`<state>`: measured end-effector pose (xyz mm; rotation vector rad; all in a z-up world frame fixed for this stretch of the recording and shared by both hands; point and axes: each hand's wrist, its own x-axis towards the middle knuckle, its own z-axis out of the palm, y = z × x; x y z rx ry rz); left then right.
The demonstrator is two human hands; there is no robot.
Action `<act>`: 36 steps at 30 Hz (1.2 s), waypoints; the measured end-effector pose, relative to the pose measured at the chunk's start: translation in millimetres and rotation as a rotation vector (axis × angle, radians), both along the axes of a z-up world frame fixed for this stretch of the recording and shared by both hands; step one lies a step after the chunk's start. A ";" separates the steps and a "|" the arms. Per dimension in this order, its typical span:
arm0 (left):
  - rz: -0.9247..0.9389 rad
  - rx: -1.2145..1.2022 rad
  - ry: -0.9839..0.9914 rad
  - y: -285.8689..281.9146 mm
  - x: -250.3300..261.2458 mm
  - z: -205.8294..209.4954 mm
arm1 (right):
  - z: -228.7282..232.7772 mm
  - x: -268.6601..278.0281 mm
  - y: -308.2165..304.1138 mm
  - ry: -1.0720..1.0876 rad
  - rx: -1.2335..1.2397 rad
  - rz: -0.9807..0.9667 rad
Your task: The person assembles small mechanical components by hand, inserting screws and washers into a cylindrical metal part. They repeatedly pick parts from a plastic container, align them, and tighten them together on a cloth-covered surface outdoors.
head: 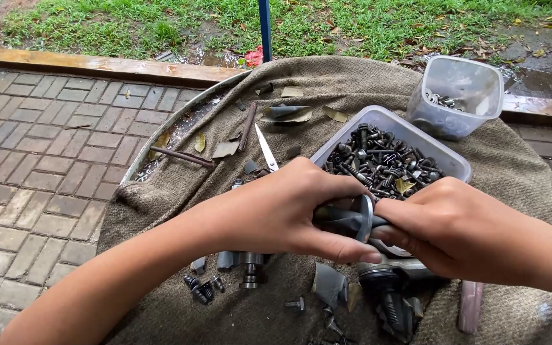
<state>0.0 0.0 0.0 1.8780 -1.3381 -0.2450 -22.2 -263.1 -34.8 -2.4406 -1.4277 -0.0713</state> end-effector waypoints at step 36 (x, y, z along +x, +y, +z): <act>-0.007 0.131 0.665 -5.9 -16.8 26.8 | 29.1 43.3 -0.6 -1.492 -0.022 0.455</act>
